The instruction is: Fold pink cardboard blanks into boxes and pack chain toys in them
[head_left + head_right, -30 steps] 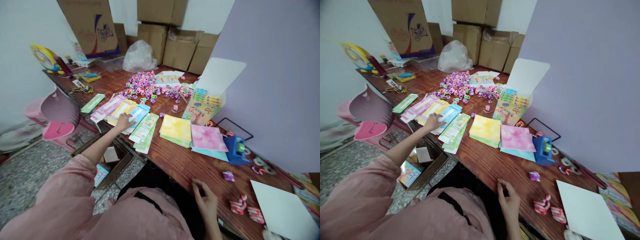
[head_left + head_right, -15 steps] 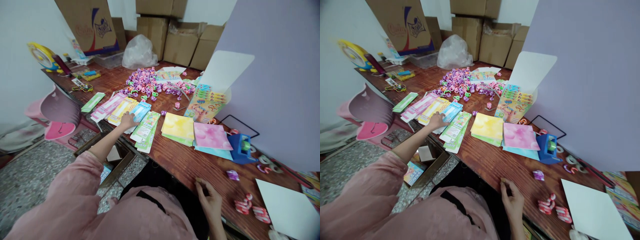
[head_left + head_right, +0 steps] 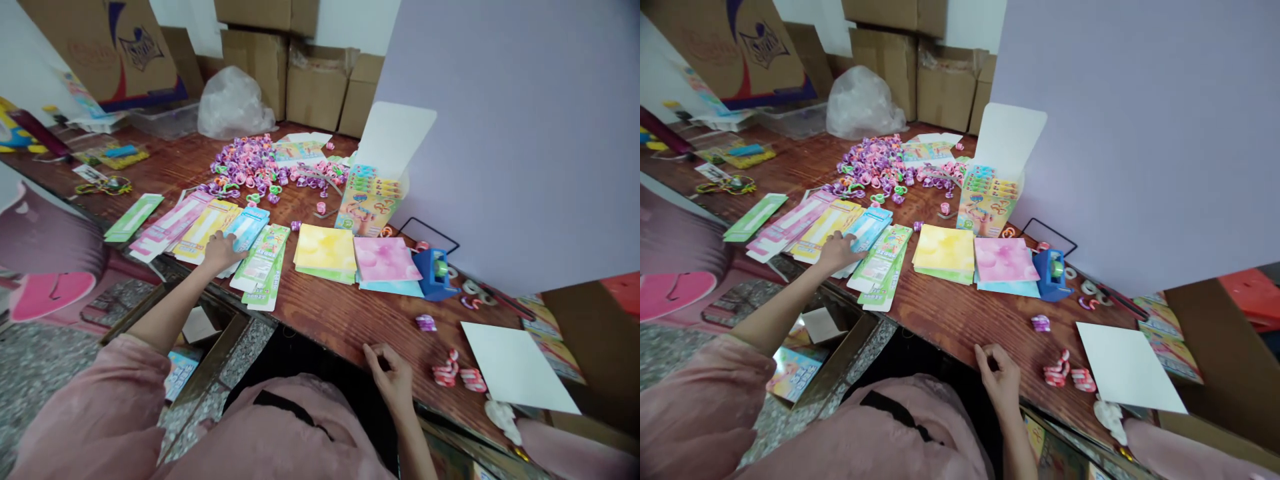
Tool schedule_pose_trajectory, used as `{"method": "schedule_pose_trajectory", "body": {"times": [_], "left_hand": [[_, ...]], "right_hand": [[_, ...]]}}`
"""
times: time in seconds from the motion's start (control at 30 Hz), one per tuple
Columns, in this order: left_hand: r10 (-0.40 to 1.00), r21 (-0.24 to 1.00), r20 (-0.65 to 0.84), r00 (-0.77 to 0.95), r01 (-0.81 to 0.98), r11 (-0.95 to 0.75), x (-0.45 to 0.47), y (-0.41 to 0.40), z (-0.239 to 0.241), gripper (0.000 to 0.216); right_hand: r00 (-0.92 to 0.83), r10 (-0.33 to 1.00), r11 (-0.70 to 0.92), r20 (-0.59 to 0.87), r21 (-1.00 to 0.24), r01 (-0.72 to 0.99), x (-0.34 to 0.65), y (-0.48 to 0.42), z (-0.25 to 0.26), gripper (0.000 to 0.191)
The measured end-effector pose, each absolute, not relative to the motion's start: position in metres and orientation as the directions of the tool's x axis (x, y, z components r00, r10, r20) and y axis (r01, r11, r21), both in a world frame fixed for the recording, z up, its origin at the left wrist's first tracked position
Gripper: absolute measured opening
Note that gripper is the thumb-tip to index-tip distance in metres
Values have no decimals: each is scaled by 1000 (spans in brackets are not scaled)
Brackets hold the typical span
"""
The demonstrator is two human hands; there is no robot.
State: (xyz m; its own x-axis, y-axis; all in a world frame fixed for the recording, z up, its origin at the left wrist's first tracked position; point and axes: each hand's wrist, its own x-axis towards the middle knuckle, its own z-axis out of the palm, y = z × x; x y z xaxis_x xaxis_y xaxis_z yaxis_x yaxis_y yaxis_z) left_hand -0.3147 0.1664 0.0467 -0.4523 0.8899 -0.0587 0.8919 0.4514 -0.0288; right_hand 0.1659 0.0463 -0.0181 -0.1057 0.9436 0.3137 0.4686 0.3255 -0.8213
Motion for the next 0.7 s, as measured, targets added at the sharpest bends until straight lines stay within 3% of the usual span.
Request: {"method": "schedule_pose_trajectory", "body": {"times": [0.33, 0.7], "left_hand": [[894, -49, -50, -445, 895, 443, -319, 173, 43, 69], [888, 19, -83, -452, 890, 455, -316, 171, 53, 67]], "right_hand": [[-81, 955, 285, 284, -817, 501, 170, 45, -27, 23], [-39, 975, 209, 218, -844, 493, 173, 44, -31, 32]]}}
